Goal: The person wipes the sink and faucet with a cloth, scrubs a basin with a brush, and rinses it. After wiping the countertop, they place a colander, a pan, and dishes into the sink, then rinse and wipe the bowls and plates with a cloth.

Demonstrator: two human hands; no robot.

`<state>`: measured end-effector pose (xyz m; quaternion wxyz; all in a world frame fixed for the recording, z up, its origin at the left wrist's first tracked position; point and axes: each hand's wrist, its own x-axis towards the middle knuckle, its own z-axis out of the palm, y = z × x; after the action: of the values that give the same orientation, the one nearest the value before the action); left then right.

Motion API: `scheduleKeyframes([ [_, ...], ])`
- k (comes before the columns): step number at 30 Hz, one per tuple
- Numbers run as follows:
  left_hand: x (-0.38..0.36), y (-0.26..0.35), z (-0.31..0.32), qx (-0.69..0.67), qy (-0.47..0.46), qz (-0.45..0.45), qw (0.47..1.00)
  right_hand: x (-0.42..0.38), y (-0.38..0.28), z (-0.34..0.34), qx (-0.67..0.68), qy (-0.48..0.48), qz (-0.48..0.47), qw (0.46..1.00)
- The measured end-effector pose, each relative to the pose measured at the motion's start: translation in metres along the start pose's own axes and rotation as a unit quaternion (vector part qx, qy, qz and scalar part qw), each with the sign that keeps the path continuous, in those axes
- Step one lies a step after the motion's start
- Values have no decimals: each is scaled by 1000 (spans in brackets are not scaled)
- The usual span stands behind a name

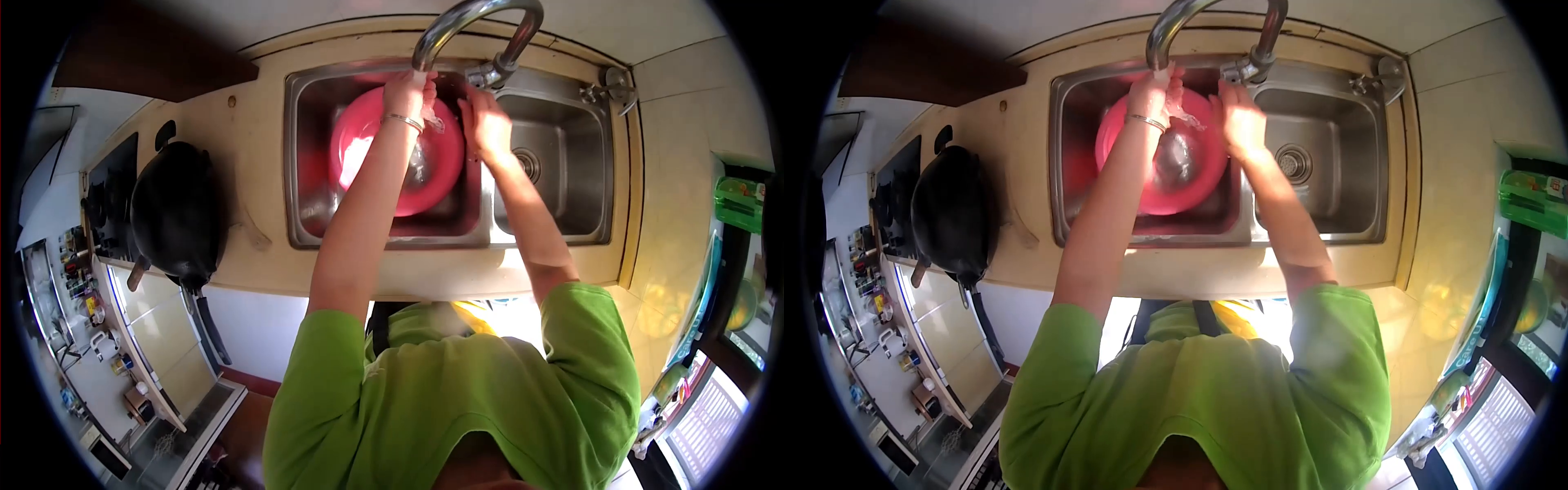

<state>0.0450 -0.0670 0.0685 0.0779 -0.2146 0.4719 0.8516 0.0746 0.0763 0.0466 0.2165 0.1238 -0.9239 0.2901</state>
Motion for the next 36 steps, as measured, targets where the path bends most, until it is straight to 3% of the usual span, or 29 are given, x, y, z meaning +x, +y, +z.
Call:
scheduleKeyframes([
  [1,-8,2,1,12,38,12,999,0,3,-5,-19,16,-16,1000],
  [2,5,-3,-27,87,-51,-15,995,-1,8,-13,-21,33,-27,999],
  [4,-8,-6,-37,272,88,133,949,0,25,-30,-101,15,0,995],
  [5,0,-14,-64,390,87,201,894,1,28,-39,-40,41,11,998],
  [6,-2,-10,-91,533,79,213,815,1,29,-44,-22,36,6,999],
  [7,-13,-18,-105,606,201,253,727,-1,24,-49,-23,73,14,997],
  [9,-14,-40,-153,635,313,257,657,-7,8,-51,18,155,22,988],
  [10,-9,-56,-178,648,352,197,646,-19,2,-46,53,108,-3,993],
  [11,-8,-67,-198,660,387,134,629,-31,-5,-34,115,-1,-46,992],
  [12,-10,-66,-207,664,387,133,626,-46,-17,-18,31,-168,-7,985],
  [13,-13,-65,-212,649,308,65,692,-68,-6,20,5,-251,-30,968],
  [14,-17,-66,-217,625,223,-5,748,-77,-18,43,-63,-373,22,925],
  [15,-18,-70,-220,629,223,-6,745,-90,-13,73,-21,-415,22,909],
  [16,-15,-77,-219,599,233,123,756,-106,-3,106,-36,-465,60,882],
  [17,-16,-84,-218,560,237,246,755,-113,-1,115,-18,-485,0,875],
  [18,-20,-83,-214,564,235,245,753,-119,1,121,0,-502,-59,863],
  [19,-26,-76,-204,552,226,237,767,-116,5,130,-35,-458,-100,883],
  [20,-31,-69,-195,539,218,230,781,-132,34,164,-33,-329,-104,938],
  [22,-36,-64,-190,519,208,239,794,-121,45,187,15,-216,95,972],
  [23,-37,-61,-188,510,202,256,796,-116,41,196,16,-214,97,972],
  [26,-43,-51,-177,491,201,252,809,-80,-11,212,-34,-88,157,983],
  [28,-48,-44,-173,458,207,105,858,-74,-47,241,-38,-53,238,969],
  [30,-46,-48,-177,457,215,115,855,-49,-77,227,162,-188,362,899],
  [32,-41,-57,-184,454,216,126,855,-62,-99,235,259,-54,257,929],
  [34,-36,-69,-191,428,250,245,833,-69,-116,209,295,-141,255,910],
  [36,-35,-70,-193,400,257,218,852,-76,-126,174,341,-256,260,866],
])
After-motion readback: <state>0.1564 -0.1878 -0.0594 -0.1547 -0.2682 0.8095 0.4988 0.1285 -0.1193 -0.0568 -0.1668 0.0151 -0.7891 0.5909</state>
